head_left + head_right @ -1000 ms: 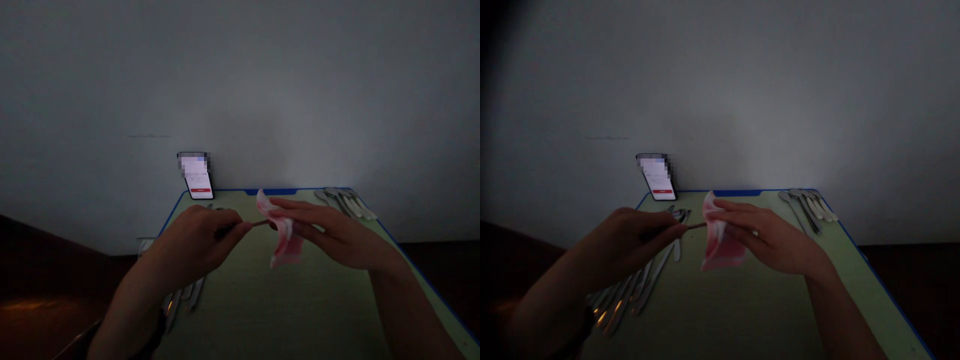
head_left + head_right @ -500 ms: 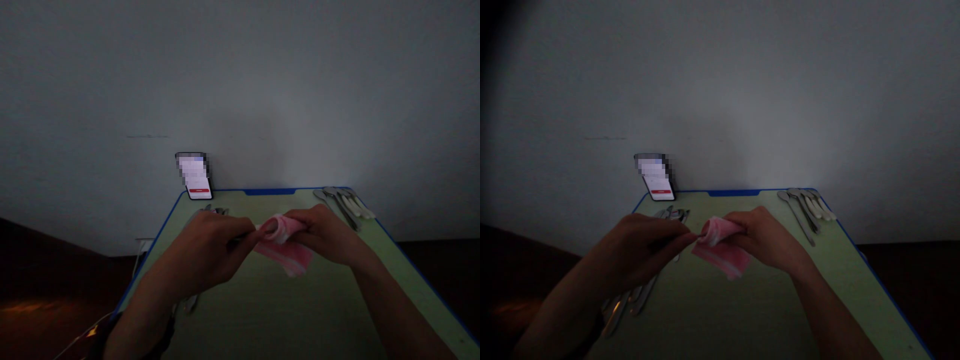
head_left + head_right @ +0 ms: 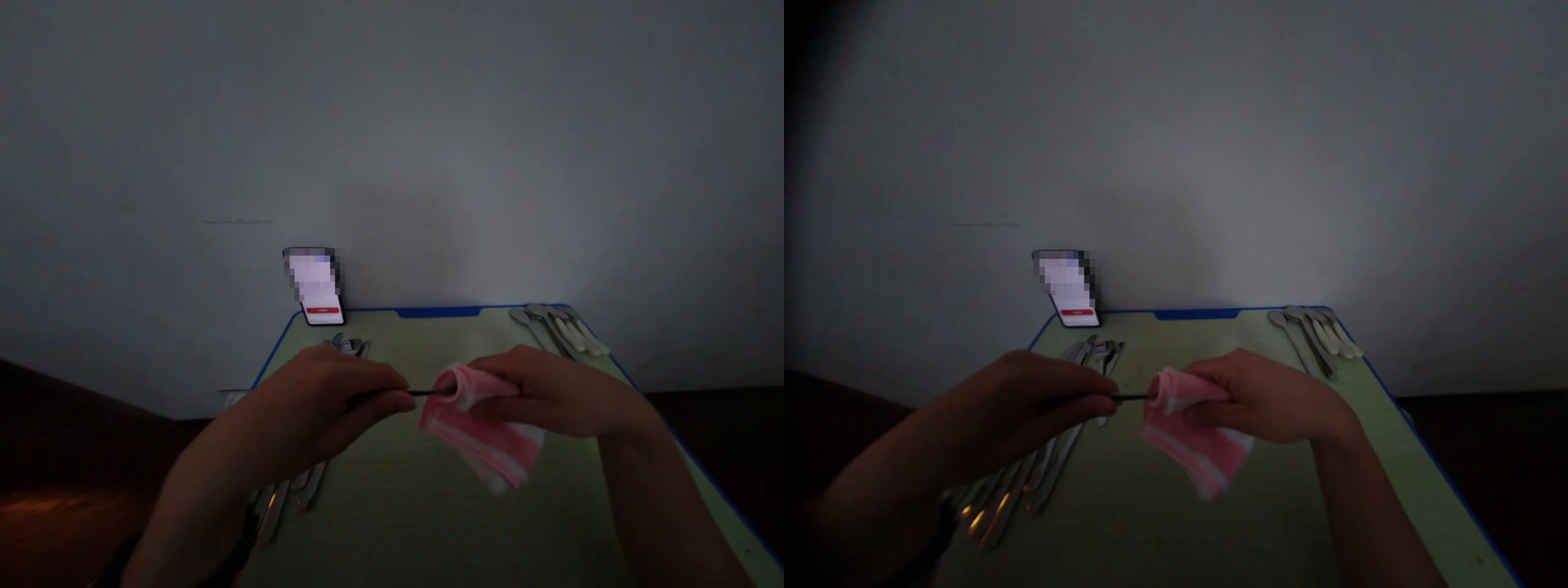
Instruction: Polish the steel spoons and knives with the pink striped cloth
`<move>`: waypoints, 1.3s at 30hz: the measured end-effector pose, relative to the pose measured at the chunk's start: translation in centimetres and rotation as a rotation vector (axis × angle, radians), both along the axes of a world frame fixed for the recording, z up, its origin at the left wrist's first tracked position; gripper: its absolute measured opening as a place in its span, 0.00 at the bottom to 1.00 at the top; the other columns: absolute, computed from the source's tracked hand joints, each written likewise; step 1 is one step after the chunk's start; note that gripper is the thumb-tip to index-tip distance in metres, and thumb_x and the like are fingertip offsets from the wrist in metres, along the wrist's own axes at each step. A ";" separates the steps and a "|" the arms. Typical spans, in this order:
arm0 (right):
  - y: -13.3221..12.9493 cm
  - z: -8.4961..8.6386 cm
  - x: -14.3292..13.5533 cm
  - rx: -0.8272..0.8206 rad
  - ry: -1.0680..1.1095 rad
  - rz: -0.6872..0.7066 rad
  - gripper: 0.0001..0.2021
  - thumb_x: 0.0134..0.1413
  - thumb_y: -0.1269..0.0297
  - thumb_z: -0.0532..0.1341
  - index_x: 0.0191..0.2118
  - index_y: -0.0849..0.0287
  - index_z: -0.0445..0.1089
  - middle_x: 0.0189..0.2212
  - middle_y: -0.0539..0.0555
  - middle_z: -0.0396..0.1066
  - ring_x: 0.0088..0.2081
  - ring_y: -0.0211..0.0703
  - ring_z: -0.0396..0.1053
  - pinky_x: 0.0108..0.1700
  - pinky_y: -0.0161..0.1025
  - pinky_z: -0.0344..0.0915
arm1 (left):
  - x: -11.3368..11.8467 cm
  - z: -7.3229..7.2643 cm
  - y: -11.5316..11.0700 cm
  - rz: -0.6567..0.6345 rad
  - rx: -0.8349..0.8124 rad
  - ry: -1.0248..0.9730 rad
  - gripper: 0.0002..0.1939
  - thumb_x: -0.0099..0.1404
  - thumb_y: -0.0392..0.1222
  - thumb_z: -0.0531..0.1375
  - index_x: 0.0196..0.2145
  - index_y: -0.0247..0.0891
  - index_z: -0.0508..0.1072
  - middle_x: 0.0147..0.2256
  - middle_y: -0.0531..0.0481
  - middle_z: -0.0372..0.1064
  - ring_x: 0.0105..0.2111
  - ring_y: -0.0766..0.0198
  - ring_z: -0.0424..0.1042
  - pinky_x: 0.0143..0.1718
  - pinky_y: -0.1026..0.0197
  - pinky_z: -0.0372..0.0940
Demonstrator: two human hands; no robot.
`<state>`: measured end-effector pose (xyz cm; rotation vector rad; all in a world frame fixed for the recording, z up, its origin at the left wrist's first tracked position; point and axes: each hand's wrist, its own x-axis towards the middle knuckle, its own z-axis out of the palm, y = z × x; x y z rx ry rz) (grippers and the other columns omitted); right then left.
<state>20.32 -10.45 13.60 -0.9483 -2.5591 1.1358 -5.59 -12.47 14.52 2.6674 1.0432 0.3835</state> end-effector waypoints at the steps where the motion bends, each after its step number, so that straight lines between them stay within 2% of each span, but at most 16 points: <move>1: -0.1 0.0 0.3 0.012 -0.022 -0.004 0.11 0.54 0.63 0.56 0.43 0.60 0.69 0.26 0.49 0.69 0.26 0.35 0.63 0.27 0.32 0.57 | 0.2 0.0 -0.1 0.000 -0.002 0.010 0.14 0.67 0.45 0.51 0.32 0.38 0.73 0.22 0.54 0.69 0.22 0.71 0.66 0.24 0.70 0.55; 6: -0.1 0.0 0.7 0.067 -0.074 -0.032 0.10 0.55 0.64 0.56 0.40 0.59 0.70 0.27 0.50 0.70 0.27 0.36 0.64 0.29 0.33 0.57 | 1.2 -0.2 -0.6 0.024 0.026 0.048 0.15 0.67 0.45 0.50 0.27 0.37 0.70 0.20 0.56 0.66 0.19 0.73 0.62 0.22 0.69 0.52; 9: -0.1 -0.1 0.2 0.150 -0.052 -0.114 0.09 0.56 0.65 0.54 0.38 0.58 0.71 0.27 0.49 0.71 0.27 0.35 0.64 0.30 0.33 0.56 | 1.4 -0.2 -0.7 0.066 0.048 0.010 0.14 0.67 0.45 0.50 0.29 0.38 0.71 0.19 0.57 0.64 0.18 0.73 0.61 0.22 0.69 0.52; 14: -0.1 -0.4 -0.6 0.257 0.101 -0.249 0.07 0.54 0.64 0.56 0.31 0.58 0.72 0.23 0.47 0.68 0.24 0.33 0.62 0.27 0.32 0.55 | 1.2 0.4 -0.7 0.108 0.062 -0.127 0.11 0.66 0.43 0.52 0.31 0.38 0.72 0.19 0.57 0.64 0.18 0.73 0.62 0.22 0.69 0.52; 16: -0.2 -0.7 -1.1 0.301 0.295 -0.422 0.10 0.53 0.61 0.58 0.27 0.59 0.70 0.18 0.45 0.63 0.20 0.32 0.58 0.23 0.31 0.52 | 1.6 0.5 -0.8 0.149 0.081 -0.193 0.11 0.66 0.42 0.52 0.30 0.37 0.71 0.18 0.58 0.61 0.17 0.74 0.59 0.21 0.69 0.51; 19: -0.4 -1.4 -2.6 0.315 0.651 -0.817 0.17 0.52 0.54 0.57 0.20 0.59 0.64 0.14 0.45 0.56 0.17 0.31 0.50 0.19 0.32 0.46 | 3.0 0.2 -1.3 0.183 0.106 -0.313 0.12 0.67 0.40 0.51 0.28 0.36 0.68 0.16 0.60 0.56 0.15 0.74 0.56 0.20 0.69 0.50; 21: -0.6 -2.0 -4.0 0.239 0.849 -1.000 0.19 0.53 0.51 0.56 0.19 0.59 0.60 0.15 0.45 0.55 0.17 0.31 0.49 0.18 0.32 0.46 | 4.1 -0.3 -1.6 0.191 0.110 -0.388 0.11 0.67 0.38 0.50 0.29 0.36 0.68 0.18 0.59 0.58 0.17 0.74 0.58 0.20 0.69 0.51; 22: -0.7 -2.4 -4.7 0.171 0.931 -1.037 0.19 0.54 0.51 0.54 0.20 0.58 0.59 0.15 0.45 0.56 0.17 0.31 0.49 0.18 0.31 0.47 | 4.5 -0.6 -1.7 0.205 0.119 -0.412 0.11 0.67 0.38 0.50 0.29 0.35 0.68 0.18 0.59 0.59 0.17 0.74 0.58 0.21 0.69 0.51; 26: -0.4 -4.0 -6.7 -0.116 1.128 -1.010 0.19 0.54 0.48 0.52 0.24 0.58 0.60 0.18 0.46 0.59 0.20 0.32 0.54 0.20 0.31 0.52 | 5.5 -1.8 -1.7 0.270 0.162 -0.416 0.12 0.66 0.38 0.51 0.26 0.35 0.68 0.17 0.59 0.59 0.16 0.75 0.58 0.20 0.68 0.50; 30: 0.3 -4.9 -6.4 -0.203 1.140 -0.986 0.18 0.52 0.47 0.53 0.27 0.58 0.64 0.20 0.48 0.63 0.22 0.33 0.58 0.23 0.31 0.55 | 5.5 -2.3 -1.4 0.293 0.196 -0.365 0.10 0.66 0.38 0.52 0.29 0.35 0.69 0.19 0.57 0.63 0.17 0.74 0.59 0.21 0.67 0.50; 36: 1.1 -3.9 -3.4 -0.270 0.959 -0.746 0.14 0.48 0.52 0.61 0.27 0.60 0.68 0.22 0.49 0.66 0.23 0.34 0.60 0.25 0.32 0.57 | 3.6 -1.4 -0.4 0.256 0.079 -0.219 0.10 0.67 0.44 0.51 0.33 0.39 0.69 0.19 0.59 0.63 0.18 0.73 0.61 0.22 0.67 0.51; 39: 1.2 -3.2 -1.9 -0.255 0.869 -0.693 0.12 0.46 0.55 0.63 0.29 0.60 0.70 0.25 0.50 0.69 0.24 0.34 0.62 0.27 0.33 0.59 | 1.9 -0.6 -0.1 0.239 0.000 -0.156 0.10 0.67 0.46 0.50 0.38 0.41 0.69 0.18 0.60 0.61 0.17 0.72 0.59 0.21 0.67 0.51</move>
